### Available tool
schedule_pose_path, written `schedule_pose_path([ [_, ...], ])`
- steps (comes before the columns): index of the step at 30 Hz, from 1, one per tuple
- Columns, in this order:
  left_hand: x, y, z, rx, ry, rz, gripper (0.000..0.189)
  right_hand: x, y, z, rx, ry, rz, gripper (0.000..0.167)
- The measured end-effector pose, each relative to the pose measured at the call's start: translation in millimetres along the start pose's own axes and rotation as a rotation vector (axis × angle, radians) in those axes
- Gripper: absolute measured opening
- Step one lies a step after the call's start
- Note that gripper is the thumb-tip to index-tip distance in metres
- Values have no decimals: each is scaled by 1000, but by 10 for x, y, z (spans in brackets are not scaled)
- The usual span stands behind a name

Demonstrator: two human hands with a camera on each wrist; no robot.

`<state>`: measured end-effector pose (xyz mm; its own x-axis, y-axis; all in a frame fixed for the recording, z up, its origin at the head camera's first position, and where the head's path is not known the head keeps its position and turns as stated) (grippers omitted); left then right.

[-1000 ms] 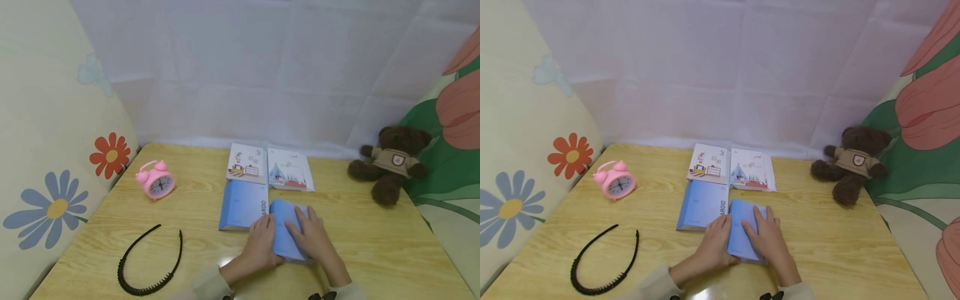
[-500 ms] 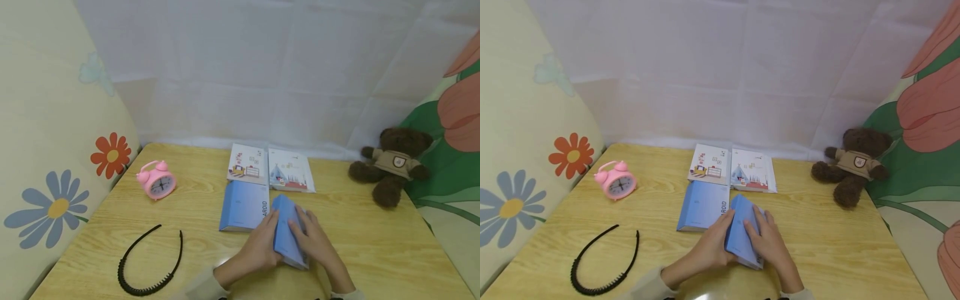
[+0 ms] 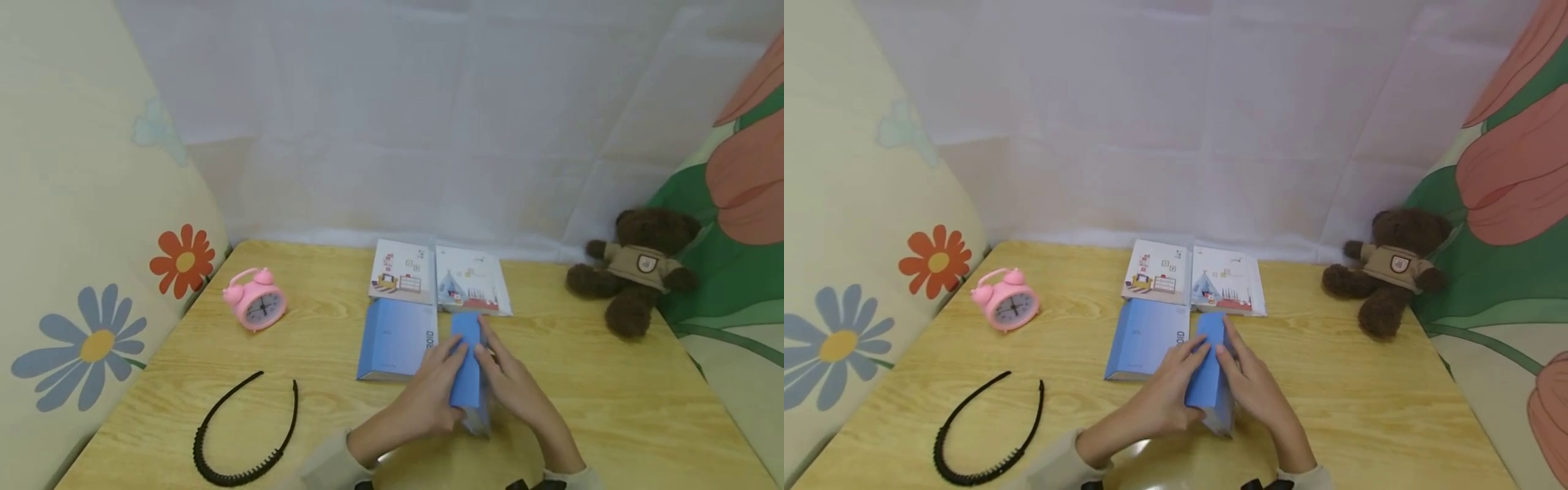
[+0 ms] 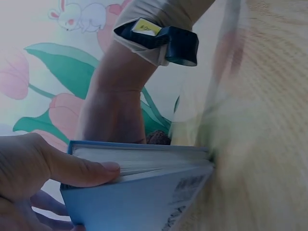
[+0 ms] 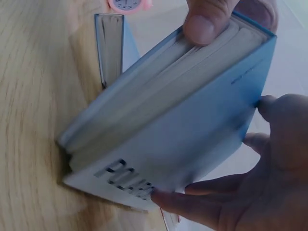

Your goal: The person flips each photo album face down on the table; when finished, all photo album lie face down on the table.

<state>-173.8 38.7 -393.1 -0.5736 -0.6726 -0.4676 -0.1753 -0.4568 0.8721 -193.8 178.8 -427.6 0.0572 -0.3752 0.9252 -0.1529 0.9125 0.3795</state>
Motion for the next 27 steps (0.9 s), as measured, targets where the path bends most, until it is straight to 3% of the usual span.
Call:
schedule_pose_path([
  [6,8,23,24,-14,-23,-72,109,-23,-4,-18,7,-28,120,59],
  [9,97,-15,32,-27,-17,-212,119,-12,9,-23,-7,-31,135,59],
  [13,280,-155,12,15,12,-326,125,-5,11,-22,-9,-30,147,59],
  [15,342,-256,9,48,7,-339,126,-9,14,-22,-12,-34,150,59],
  [21,293,-484,71,53,-177,-487,113,-12,35,-22,-15,-48,153,59],
  [24,265,-537,61,49,-168,-467,102,-30,36,-31,-7,-61,203,57],
  [27,252,-563,63,65,-117,-432,112,-52,66,-32,-6,-76,278,56],
])
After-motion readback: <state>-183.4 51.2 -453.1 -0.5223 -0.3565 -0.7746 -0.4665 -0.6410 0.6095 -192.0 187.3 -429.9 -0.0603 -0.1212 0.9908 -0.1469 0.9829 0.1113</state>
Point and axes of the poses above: each hand's wrist, its own z-axis towards the middle knuckle, its own y-axis out of the back of the hand, x = y × z, the point moved 6 cm from there along z, towards the middle knuckle, and after that the axes turned 8 degrees about z, right-handed, at the moved point
